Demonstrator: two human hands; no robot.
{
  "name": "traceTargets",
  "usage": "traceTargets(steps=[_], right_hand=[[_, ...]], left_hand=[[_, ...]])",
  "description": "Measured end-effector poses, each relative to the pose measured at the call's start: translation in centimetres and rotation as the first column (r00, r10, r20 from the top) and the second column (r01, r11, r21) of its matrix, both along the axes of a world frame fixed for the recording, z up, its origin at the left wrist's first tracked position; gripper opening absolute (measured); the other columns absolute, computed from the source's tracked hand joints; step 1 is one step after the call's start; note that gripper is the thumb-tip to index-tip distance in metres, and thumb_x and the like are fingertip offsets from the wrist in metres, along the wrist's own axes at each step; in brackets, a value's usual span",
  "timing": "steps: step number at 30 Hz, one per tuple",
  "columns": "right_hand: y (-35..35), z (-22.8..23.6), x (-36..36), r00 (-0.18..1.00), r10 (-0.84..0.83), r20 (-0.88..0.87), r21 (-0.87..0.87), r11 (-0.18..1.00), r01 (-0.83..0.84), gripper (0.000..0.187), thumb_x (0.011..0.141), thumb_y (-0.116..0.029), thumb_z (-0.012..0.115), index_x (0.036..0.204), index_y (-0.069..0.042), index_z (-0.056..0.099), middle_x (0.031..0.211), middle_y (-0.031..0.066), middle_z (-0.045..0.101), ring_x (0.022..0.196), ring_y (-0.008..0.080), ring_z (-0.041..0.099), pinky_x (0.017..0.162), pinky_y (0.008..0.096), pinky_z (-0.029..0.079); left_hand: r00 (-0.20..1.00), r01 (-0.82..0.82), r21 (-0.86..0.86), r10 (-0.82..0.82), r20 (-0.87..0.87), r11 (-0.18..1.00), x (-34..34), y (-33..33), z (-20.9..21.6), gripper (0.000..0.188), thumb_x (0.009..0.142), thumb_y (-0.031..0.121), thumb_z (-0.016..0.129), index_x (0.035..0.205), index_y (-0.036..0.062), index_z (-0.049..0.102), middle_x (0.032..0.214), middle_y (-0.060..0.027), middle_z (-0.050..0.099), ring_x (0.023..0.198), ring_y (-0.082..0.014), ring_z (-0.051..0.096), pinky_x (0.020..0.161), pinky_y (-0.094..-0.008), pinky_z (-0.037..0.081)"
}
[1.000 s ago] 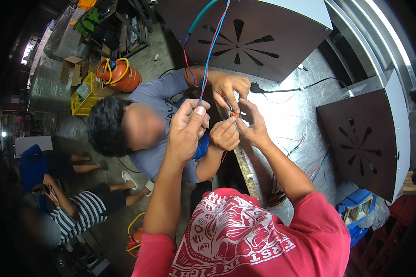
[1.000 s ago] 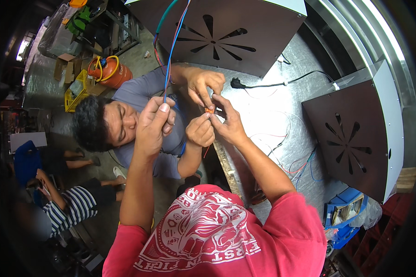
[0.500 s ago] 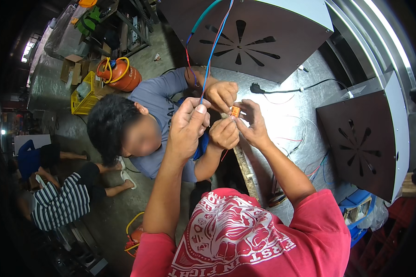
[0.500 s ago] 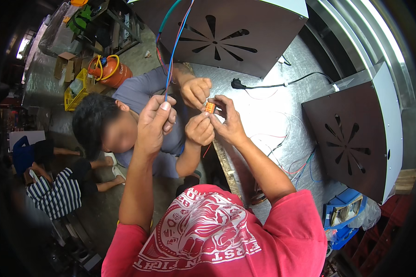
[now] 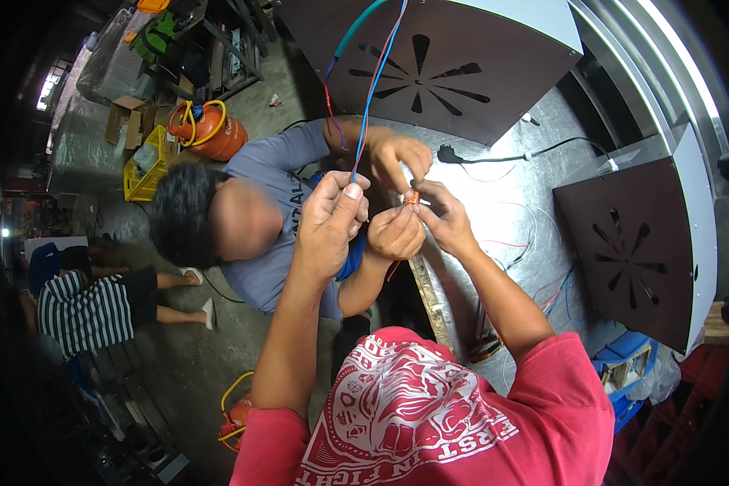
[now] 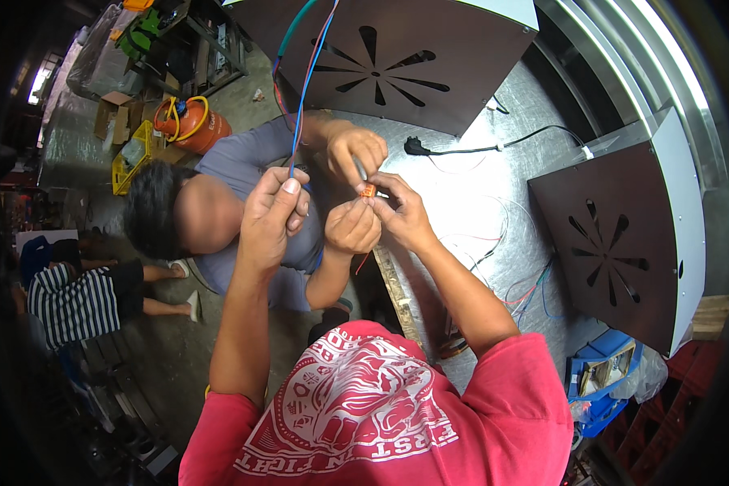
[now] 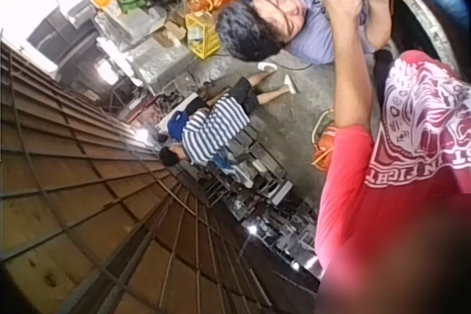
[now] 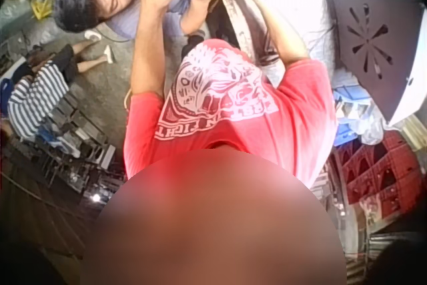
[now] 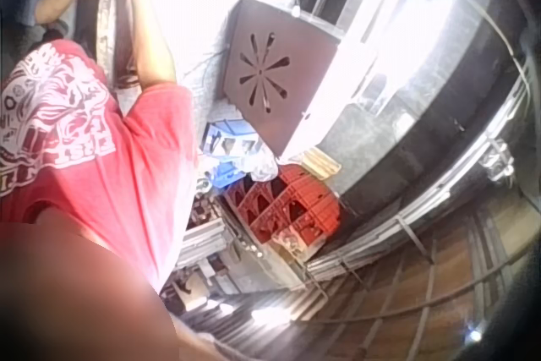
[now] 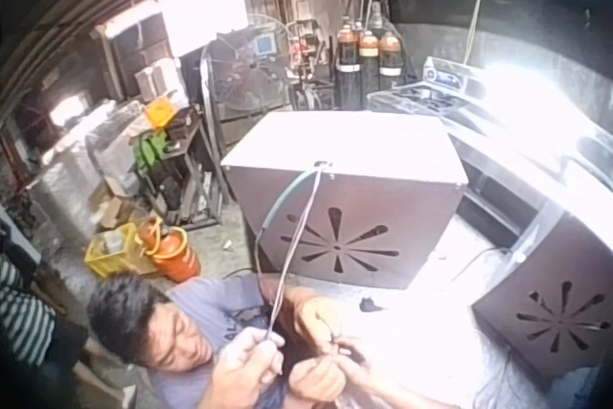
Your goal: The person strips wire ends and inserts them into orange terminal blocks, then connects two blocks together. A coworker assists by holding wires and handing over tools. The work occurs at a metal workbench with several metal enclosures nearby.
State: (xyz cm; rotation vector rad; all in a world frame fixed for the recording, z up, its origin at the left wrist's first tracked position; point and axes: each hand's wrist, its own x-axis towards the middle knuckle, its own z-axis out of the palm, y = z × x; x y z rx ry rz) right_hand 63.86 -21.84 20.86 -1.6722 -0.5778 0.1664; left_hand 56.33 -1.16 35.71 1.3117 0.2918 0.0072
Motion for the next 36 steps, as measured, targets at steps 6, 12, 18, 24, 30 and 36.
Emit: traceTargets(steps=[6,12,18,24,30,36], right_hand=[[0.1,-0.3,-0.1,0.965,-0.009,-0.262,0.133,0.990,0.045,0.039,0.094,-0.007,0.073,0.129,0.005,0.060,0.119,0.0134,0.067,0.113,0.0197,0.065,0.098,0.0314,0.052],[0.0,-0.9,0.0,0.959,-0.037,-0.280,0.182,0.979,0.091,0.039,0.094,-0.006,0.073,0.129,0.006,0.060,0.122,0.0120,0.063,0.112,0.0184,0.065,0.096,0.0299,0.053],[-0.6,-0.4,0.1,0.971,-0.055,-0.232,0.115,0.990,0.084,0.036,0.094,-0.006,0.073,0.127,0.004,0.062,0.120,0.0107,0.064,0.111,0.0181,0.065,0.094,0.0299,0.054],[-0.6,-0.3,-0.1,0.971,-0.047,-0.234,0.075,0.995,0.066,0.036,0.096,-0.006,0.071,0.129,0.004,0.062,0.118,0.0098,0.066,0.107,0.0167,0.065,0.092,0.0295,0.054],[-0.7,-0.3,-0.2,0.964,-0.029,-0.265,0.100,0.993,0.058,0.038,0.096,-0.005,0.070,0.131,0.006,0.061,0.121,0.0088,0.065,0.108,0.0138,0.063,0.091,0.0287,0.054],[-0.9,-0.8,0.0,0.957,-0.032,-0.289,0.148,0.986,0.078,0.039,0.097,-0.007,0.070,0.132,0.008,0.061,0.120,0.0082,0.066,0.107,0.0123,0.062,0.091,0.0279,0.054]], left_hand=[[1.000,-0.006,-0.003,0.006,0.000,1.000,0.0,-0.2,0.0,0.022,0.108,0.023,0.055,0.117,0.0030,0.058,0.078,0.0016,0.056,0.062,-0.0018,0.043,0.056,-0.0174,0.035],[1.000,-0.007,-0.004,0.007,0.000,1.000,0.1,-0.1,-0.1,0.021,0.107,0.021,0.054,0.118,0.0025,0.058,0.080,0.0006,0.057,0.063,-0.0019,0.043,0.056,-0.0174,0.035],[1.000,-0.011,-0.010,0.011,-0.009,1.000,0.2,-0.4,-0.1,0.021,0.107,0.020,0.055,0.118,0.0021,0.058,0.081,0.0004,0.058,0.064,-0.0019,0.043,0.057,-0.0176,0.036],[1.000,-0.007,-0.001,0.007,-0.014,1.000,0.2,-0.3,0.1,0.021,0.107,0.020,0.055,0.118,0.0019,0.059,0.081,0.0008,0.058,0.065,-0.0018,0.044,0.058,-0.0178,0.036],[0.999,-0.040,0.080,0.042,-0.016,0.996,0.4,-0.4,-0.4,0.023,0.106,0.021,0.058,0.118,0.0024,0.062,0.080,0.0030,0.057,0.067,-0.0018,0.047,0.059,-0.0184,0.038],[1.000,-0.027,0.147,0.029,-0.010,0.989,0.4,-0.1,-0.6,0.024,0.105,0.022,0.060,0.118,0.0026,0.065,0.080,0.0042,0.056,0.071,-0.0020,0.052,0.061,-0.0189,0.044]])
